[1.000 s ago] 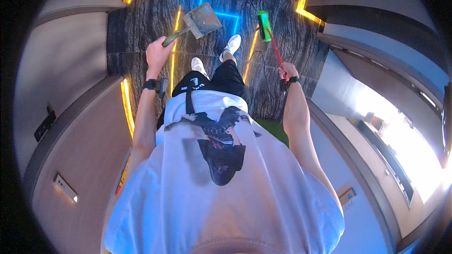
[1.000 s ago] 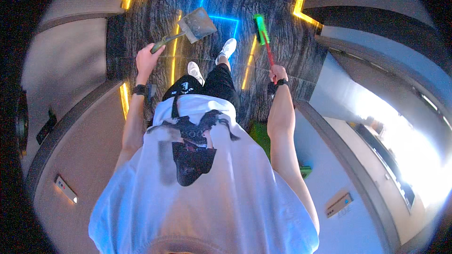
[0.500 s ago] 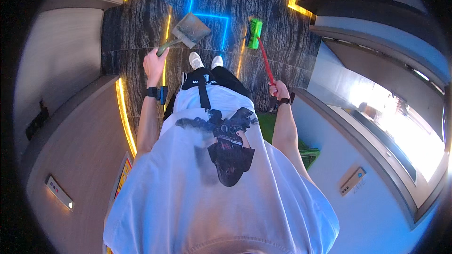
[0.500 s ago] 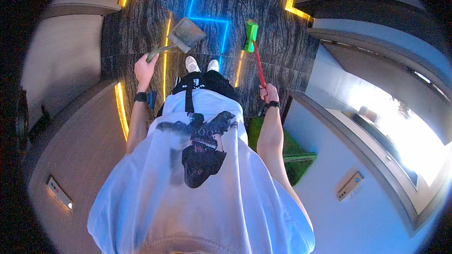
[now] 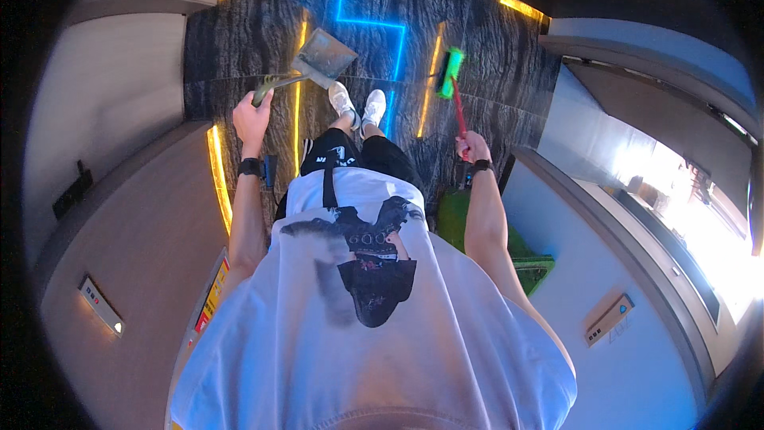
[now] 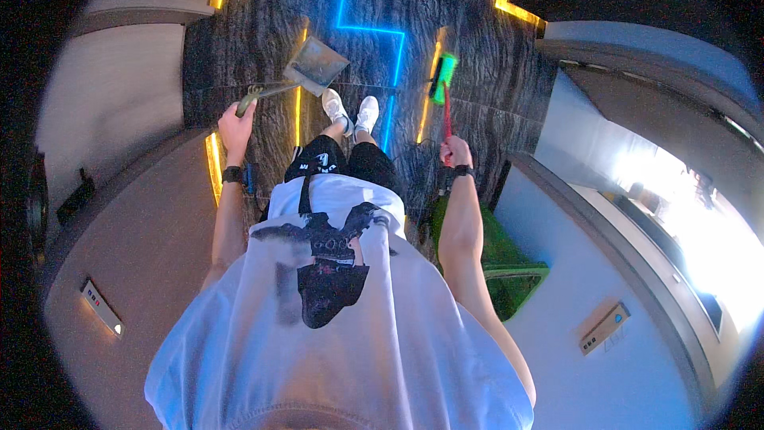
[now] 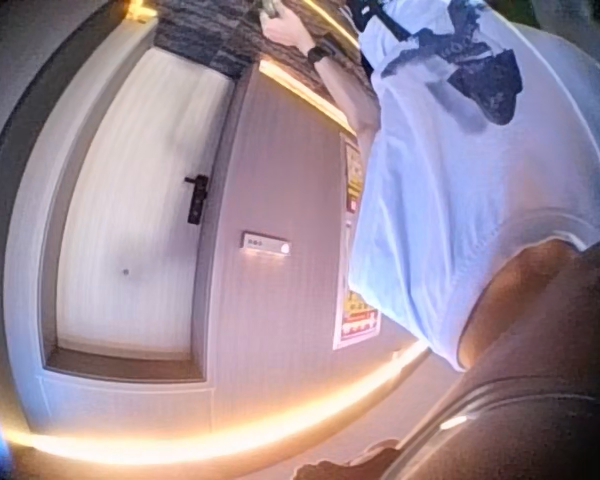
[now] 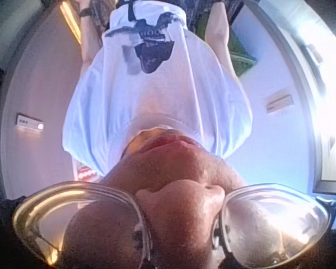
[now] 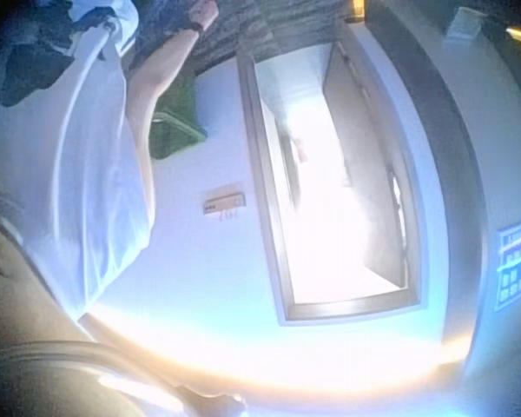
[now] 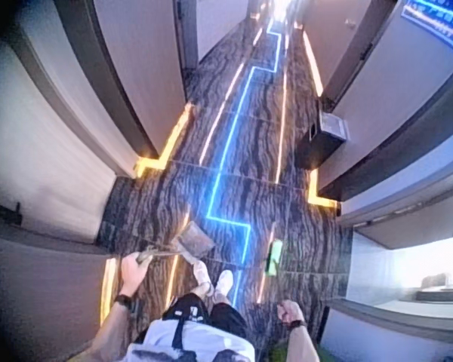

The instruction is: The person sweeps the floor using a broom and a dustpan in a hallway, collecting debris and moving the tools along the path.

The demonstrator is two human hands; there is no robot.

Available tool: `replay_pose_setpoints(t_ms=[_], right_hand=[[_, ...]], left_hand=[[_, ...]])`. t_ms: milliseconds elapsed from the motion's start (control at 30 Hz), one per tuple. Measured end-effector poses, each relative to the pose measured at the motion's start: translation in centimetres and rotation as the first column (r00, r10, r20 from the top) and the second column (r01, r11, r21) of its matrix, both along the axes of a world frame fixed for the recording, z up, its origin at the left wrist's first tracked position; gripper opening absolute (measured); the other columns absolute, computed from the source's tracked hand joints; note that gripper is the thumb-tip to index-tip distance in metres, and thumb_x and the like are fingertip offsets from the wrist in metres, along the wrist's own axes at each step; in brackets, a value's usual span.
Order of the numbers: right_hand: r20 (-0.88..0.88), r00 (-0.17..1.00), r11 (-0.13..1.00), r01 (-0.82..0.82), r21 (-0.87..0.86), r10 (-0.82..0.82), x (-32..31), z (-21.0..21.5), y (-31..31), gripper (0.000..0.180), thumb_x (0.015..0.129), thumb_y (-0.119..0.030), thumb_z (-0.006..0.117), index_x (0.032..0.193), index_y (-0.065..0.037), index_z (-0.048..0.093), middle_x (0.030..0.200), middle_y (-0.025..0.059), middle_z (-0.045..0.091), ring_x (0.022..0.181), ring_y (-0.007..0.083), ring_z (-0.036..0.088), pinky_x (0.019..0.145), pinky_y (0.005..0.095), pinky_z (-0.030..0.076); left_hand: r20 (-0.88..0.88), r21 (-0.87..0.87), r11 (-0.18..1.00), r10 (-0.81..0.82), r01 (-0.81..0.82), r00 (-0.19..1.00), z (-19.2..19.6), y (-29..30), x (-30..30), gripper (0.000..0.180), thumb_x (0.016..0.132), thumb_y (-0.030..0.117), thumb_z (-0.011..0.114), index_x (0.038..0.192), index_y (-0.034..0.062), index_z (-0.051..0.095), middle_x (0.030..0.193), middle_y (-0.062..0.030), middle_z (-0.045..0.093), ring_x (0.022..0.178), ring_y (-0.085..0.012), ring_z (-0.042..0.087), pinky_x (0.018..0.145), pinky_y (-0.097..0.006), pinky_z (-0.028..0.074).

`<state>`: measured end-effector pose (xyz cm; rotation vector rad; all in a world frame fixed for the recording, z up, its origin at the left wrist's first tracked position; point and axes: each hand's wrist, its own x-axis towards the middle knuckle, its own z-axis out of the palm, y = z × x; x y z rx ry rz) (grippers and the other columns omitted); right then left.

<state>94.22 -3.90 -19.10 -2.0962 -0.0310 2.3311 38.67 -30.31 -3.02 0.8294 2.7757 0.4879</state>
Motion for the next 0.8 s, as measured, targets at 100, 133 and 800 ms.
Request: replay_pose_setpoints(t_ms=[100, 133, 800], right_hand=[[-0.084, 0.994, 0.995, -0.069, 0.076, 0.075, -2.6, 1.4, -2.4, 0.02, 0.099, -0.016, 0.042, 0.09, 0.0, 0.047, 0.058, -0.0017, 0.04, 0.04, 0.0096, 0.038, 0.034, 0.0234, 0.033], [-0.084, 0.993, 0.995, -0.071, 0.075, 0.077, -3.8, 2.2, -2.5, 0.02, 0.099, -0.016, 0.042, 0.09, 0.0, 0.047, 0.058, -0.0017, 0.04, 0.04, 0.0096, 0.038, 0.034, 0.0234, 0.033], [0.165, 0.974, 0.904, -0.206, 0.375, 0.154, -15.4, -2.5, 21.8, 0.013, 0.092, -0.009, 0.04, 0.083, -0.003, 0.047, 0.055, 0.0082, 0.041, 0.04, 0.0206, 0.041, 0.036, 0.0354, 0.031]], left_hand=[[-0.008, 0.013, 1.0, -0.007, 0.007, 1.0, 0.1, 0.1, 1.1, 0.046, 0.084, 0.048, 0.076, 0.089, 0.0029, 0.071, 0.083, -0.0229, 0.069, 0.081, -0.0437, 0.067, 0.068, -0.05, 0.052], [0.003, 0.019, 1.0, -0.011, 0.011, 1.0, 0.4, 0.3, 1.3, 0.045, 0.084, 0.049, 0.076, 0.087, 0.0036, 0.071, 0.081, -0.0224, 0.069, 0.08, -0.0434, 0.066, 0.068, -0.05, 0.051], [0.056, 0.139, 0.988, 0.061, -0.068, 0.997, 1.5, -0.5, 2.9, 0.041, 0.085, 0.045, 0.077, 0.088, 0.0047, 0.072, 0.069, -0.0212, 0.064, 0.069, -0.0423, 0.065, 0.058, -0.045, 0.048]])
